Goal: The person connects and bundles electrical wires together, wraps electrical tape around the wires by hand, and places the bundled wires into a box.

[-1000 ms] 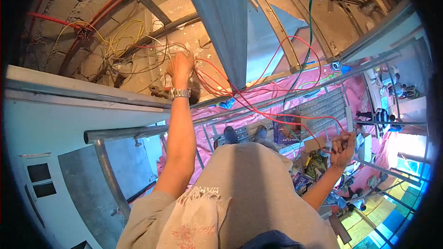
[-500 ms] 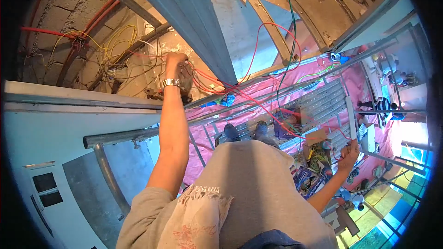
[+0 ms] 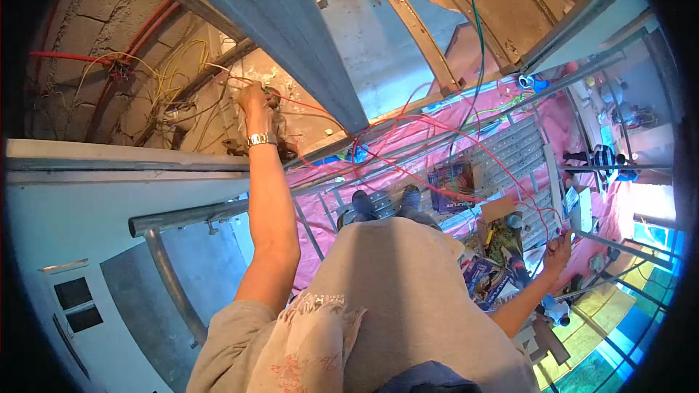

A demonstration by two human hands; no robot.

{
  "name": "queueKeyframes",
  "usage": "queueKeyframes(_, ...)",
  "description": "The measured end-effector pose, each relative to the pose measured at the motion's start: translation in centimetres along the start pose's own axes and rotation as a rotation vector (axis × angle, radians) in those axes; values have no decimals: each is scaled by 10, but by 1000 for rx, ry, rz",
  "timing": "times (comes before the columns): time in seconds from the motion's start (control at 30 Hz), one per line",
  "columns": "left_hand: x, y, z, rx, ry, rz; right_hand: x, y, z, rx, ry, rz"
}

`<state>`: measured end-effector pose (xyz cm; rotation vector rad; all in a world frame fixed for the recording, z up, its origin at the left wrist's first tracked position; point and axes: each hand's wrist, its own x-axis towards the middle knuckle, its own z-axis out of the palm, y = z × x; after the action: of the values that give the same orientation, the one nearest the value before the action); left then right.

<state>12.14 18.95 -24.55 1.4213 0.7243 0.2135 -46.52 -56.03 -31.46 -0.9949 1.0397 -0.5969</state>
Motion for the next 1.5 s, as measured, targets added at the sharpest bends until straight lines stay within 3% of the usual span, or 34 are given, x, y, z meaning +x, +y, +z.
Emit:
queueKeyframes(0.07,11,-12,-7,-74,-126,139,-9,-5,20,33,36,-4)
queueKeyframes(0.17,-8,-6,-3,-94,-62,175,-23,-6,46,-3,-58,-18)
queueKeyframes(0.3,-18,-8,-4,-141,-94,105,-47,-2,79,-91,-100,111)
queueKeyframes(0.37,-17,-13,-6,-174,-95,1,-43,18,78,-147,-237,144)
queueKeyframes(0.57,-8,-25,-10,-7,-133,25,-68,25,128,-252,-271,127)
queueKeyframes(0.8,-8,-34,-10,108,-162,106,-89,-16,160,72,-422,9)
queueKeyframes(0.93,-5,-47,-10,286,-192,207,-91,-44,162,-92,-320,-213)
queueKeyframes(1.0,6,-48,-18,542,-130,366,-92,-51,156,-340,-228,-406)
queueKeyframes(1.03,10,-46,-22,569,-158,369,-80,-53,135,-762,-229,-578)
queueKeyframes(1.07,-24,-25,-16,588,-152,310,-71,-48,123,-707,-234,-641)
queueKeyframes(1.1,-24,-27,-16,585,-152,374,-72,-48,120,-586,-189,-599)
queueKeyframes(1.13,-20,-28,-16,632,-164,314,-74,-53,116,-471,-141,-553)
queueKeyframes(1.27,-23,-19,-16,760,-146,210,-73,-69,88,-432,-177,-465)
queueKeyframes(1.37,-23,-21,-13,674,-94,229,-68,-78,66,-559,-39,-534)
queueKeyframes(1.43,-31,-17,-13,500,-52,192,-66,-84,59,-402,88,-645)
queueKeyframes(1.47,-28,-15,-15,498,-49,197,-72,-97,56,-165,171,-439)
queueKeyframes(1.5,-20,-22,-18,430,-81,151,-73,-101,52,-161,166,-439)
